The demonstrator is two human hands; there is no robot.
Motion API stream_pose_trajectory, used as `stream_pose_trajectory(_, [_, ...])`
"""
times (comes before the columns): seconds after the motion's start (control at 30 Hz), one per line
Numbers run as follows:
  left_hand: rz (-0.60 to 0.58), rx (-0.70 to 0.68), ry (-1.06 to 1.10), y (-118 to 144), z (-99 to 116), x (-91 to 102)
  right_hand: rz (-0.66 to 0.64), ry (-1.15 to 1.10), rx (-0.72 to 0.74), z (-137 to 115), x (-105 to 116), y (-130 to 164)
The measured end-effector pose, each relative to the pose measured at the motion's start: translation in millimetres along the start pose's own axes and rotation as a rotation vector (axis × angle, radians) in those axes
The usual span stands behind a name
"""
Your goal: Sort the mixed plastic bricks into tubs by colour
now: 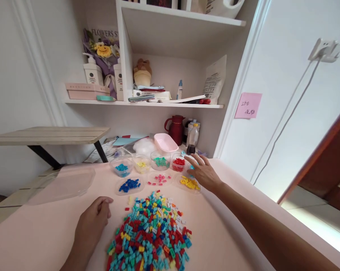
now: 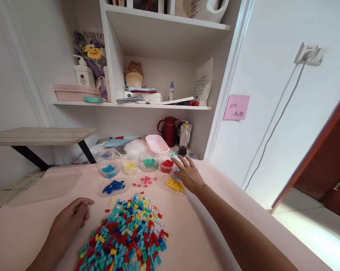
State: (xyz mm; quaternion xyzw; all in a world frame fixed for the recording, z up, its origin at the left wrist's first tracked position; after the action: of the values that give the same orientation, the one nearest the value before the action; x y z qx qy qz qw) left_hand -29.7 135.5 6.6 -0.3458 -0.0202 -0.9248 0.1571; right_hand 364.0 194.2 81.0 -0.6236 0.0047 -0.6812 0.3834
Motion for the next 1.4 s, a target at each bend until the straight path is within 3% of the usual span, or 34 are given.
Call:
stream_pose_trajectory(0.23, [0.007,0.013,-0.022,1.6,7.5,1.8,-0.016,0.014,0.046,-7.7,-11.7,-2.5])
stream_pose_trajectory(0.47, [-0.008,-0.001,0.006,-1.1,1.7,-3.2,-0.017,0.027,0.0,3.4,-18.9,-4.0])
stream_pose_trajectory(0.63, [-0.003,-0.005,-0.017,-1.8,0.5,-3.8,0.12,-0.039,-0.121,20.0,8.2,-7.3])
stream_pose_trajectory(0.77, [0.004,-0.011,-0.022,-1.0,2.2,-3.0,0.257,-0.08,-0.327,53.5,35.6,-2.3])
stream_pose_trajectory(0.87, [0.001,-0.01,-0.013,-0.8,2.4,-2.5,0.358,-0.275,-0.486,77.8,48.6,9.1])
stream_pose_trajectory(1.0, [-0.007,-0.01,-0.041,-2.3,1.9,-2.4,0.513,-0.864,-0.708,86.2,55.3,33.8])
stream_pose_trajectory(1.07, [-0.004,-0.013,-0.047,-3.8,1.3,-2.2,0.424,-1.17,-0.747,66.4,47.6,38.8])
stream_pose_trajectory(1.1, [-0.001,-0.015,-0.04,-4.6,0.9,-2.2,0.298,-1.309,-0.716,47.8,41.3,37.6])
stream_pose_trajectory(1.17, [0.002,-0.021,-0.018,-5.9,0.3,-2.5,-0.06,-1.494,-0.638,1.5,24.1,40.4])
stream_pose_trajectory(1.27, [0.006,-0.028,0.0,-7.1,0.1,-2.9,-0.606,-1.544,-0.494,-64.0,-0.4,63.4])
stream_pose_trajectory(1.33, [0.01,-0.034,0.006,-7.4,1.1,-2.2,-0.742,-1.51,-0.415,-84.9,-6.9,74.2])
stream_pose_trajectory(1.4, [0.017,-0.04,0.021,-7.5,2.4,-0.8,-0.746,-1.503,-0.369,-93.6,-7.0,75.8])
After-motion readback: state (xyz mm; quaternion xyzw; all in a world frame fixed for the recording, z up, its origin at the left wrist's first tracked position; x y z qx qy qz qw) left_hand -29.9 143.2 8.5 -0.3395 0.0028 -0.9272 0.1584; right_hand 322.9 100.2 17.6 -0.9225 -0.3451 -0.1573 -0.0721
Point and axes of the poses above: each hand's wrist, its own y-axis away from the middle knuckle, its own x-axis out of the back of the hand, z = x × y, the point moved 10 cm from there along -y, towards the middle knuckle, and after that the axes turned 9 degrees about -y, right-handed, at the moved point
